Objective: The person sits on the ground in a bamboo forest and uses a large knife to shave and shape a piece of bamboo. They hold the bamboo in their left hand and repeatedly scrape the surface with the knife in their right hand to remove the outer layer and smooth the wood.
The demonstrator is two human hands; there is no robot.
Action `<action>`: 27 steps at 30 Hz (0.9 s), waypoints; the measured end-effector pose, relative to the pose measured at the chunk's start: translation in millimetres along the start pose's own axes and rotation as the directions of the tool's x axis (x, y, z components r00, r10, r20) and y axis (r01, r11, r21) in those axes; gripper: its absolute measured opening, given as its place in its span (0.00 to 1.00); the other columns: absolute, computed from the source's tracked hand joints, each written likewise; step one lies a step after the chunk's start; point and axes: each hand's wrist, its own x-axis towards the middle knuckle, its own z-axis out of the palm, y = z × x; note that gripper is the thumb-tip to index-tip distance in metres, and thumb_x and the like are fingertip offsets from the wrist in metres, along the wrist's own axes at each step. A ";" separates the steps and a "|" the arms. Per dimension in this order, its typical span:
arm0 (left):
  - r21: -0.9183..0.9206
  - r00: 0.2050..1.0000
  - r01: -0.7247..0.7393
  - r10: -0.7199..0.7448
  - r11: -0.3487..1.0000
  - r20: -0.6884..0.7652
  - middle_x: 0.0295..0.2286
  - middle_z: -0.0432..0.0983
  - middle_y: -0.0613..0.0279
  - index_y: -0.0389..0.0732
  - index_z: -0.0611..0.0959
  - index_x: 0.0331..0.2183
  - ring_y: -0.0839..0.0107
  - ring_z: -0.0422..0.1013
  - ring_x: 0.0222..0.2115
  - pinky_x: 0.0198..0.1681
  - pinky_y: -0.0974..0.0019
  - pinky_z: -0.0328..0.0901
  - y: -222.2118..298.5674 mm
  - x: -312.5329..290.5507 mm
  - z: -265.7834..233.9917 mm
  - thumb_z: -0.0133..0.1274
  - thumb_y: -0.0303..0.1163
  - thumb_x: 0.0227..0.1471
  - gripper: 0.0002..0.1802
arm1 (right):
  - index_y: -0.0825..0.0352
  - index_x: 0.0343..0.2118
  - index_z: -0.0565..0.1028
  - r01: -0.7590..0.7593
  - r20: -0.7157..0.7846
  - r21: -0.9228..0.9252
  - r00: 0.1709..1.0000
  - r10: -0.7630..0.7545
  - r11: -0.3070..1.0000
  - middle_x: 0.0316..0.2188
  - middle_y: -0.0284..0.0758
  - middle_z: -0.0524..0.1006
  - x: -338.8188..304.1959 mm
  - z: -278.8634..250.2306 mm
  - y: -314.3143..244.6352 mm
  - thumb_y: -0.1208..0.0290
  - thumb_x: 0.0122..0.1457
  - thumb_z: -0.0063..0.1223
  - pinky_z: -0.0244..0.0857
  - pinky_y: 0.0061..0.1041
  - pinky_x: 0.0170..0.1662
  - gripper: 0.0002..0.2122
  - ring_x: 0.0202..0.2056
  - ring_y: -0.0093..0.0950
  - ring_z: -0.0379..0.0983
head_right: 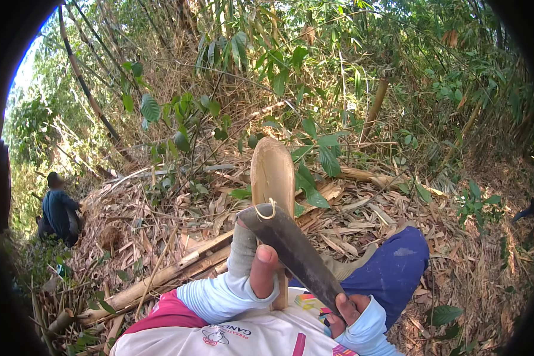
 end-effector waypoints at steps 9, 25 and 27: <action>-0.024 0.997 0.019 -0.018 1.000 0.077 0.38 0.70 0.62 0.40 0.56 0.60 0.80 0.67 0.30 0.30 0.76 0.63 -10.2 -1.2 6.9 0.51 0.47 0.59 0.37 | 0.63 0.64 0.60 0.012 -0.063 -0.031 0.998 -0.014 0.999 0.28 0.42 0.73 17.3 3.0 -7.8 0.73 0.55 0.53 0.63 0.32 0.27 0.32 0.24 0.35 0.68; -0.202 0.958 0.273 -0.247 0.941 0.144 0.43 0.67 0.59 0.38 0.42 0.65 0.72 0.67 0.39 0.43 0.68 0.66 -2.2 5.8 -19.5 0.69 0.55 0.37 0.69 | 0.54 0.61 0.64 0.009 0.074 0.024 0.997 -0.011 1.000 0.26 0.39 0.72 2.4 -12.1 0.3 0.69 0.54 0.58 0.58 0.30 0.21 0.30 0.19 0.32 0.65; -0.188 0.953 0.281 -0.250 0.941 0.170 0.44 0.66 0.59 0.39 0.40 0.65 0.72 0.67 0.39 0.43 0.68 0.66 -1.6 7.2 -21.2 0.68 0.48 0.38 0.67 | 0.52 0.61 0.64 -0.013 0.087 -0.006 0.996 0.013 1.000 0.26 0.39 0.72 -0.7 -13.6 0.3 0.68 0.52 0.60 0.56 0.30 0.20 0.31 0.19 0.31 0.65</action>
